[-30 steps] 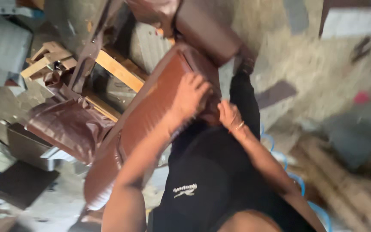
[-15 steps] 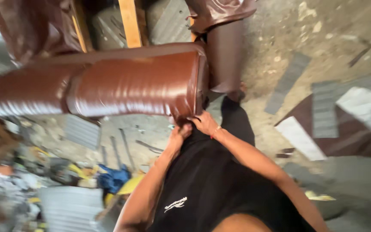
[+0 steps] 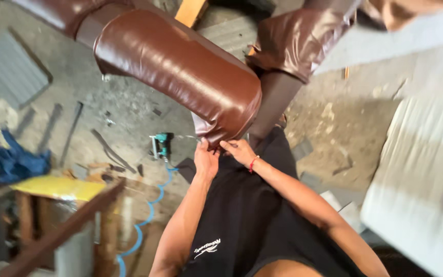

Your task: The person attaches leather covers to furniture components by smoothing the material over the frame, securing it with a pneumatic stapler, and pulling the fabric tight to ensure a smooth finish.

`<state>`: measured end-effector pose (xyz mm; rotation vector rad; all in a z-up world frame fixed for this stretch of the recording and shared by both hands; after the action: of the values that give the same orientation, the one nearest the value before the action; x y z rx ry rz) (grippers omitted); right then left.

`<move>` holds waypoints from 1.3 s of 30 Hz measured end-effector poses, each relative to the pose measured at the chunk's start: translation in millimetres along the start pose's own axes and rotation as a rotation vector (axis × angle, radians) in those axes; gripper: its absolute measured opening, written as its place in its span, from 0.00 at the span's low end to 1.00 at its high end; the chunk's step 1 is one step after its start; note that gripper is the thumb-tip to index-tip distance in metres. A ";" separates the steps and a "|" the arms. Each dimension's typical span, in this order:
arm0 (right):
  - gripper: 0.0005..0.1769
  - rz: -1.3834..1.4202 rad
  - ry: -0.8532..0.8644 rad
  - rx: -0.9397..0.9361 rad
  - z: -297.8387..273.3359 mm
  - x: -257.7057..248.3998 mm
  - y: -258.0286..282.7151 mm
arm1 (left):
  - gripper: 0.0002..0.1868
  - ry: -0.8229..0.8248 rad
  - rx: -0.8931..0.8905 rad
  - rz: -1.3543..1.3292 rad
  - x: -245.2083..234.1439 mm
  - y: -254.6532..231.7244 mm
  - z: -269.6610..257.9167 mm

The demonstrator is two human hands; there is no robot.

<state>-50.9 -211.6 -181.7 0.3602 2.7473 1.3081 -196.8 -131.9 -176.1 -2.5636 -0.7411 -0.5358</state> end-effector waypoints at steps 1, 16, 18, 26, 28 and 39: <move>0.20 0.122 0.067 0.038 0.7 -7.2 -1.3 | 0.12 -0.019 0.055 -0.105 4.9 7.0 0.8; 0.10 -0.232 0.134 -0.139 62.9 -197.5 94.6 | 0.28 -0.041 0.913 -0.806 40.3 17.4 -58.7; 0.11 -0.349 0.052 -0.297 49.5 -195.5 116.0 | 0.28 -0.122 0.845 -0.971 54.9 23.3 -77.1; 0.09 -0.748 -0.063 -1.002 2.1 -174.1 176.7 | 0.24 -0.154 0.722 -0.979 19.6 36.2 -53.5; 0.08 -0.766 -0.030 -0.945 2.7 -172.8 185.3 | 0.23 -0.365 0.705 -0.940 7.9 37.6 -8.4; 0.06 -0.420 0.038 -0.158 23.9 -204.5 152.8 | 0.23 -0.736 0.246 -0.306 27.9 90.9 150.9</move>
<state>178.5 -150.5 -85.0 -0.2428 2.5293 1.4039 -86.3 -117.2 -315.3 -2.3963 -1.3524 0.4363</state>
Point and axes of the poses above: each hand's wrist, its own z-axis towards the middle knuckle, its own x-axis out of the palm, y = z × x, the point moved 1 cm from there along z, towards the middle knuckle, and after that the axes turned 10 degrees about -z, right-handed, at the moved point
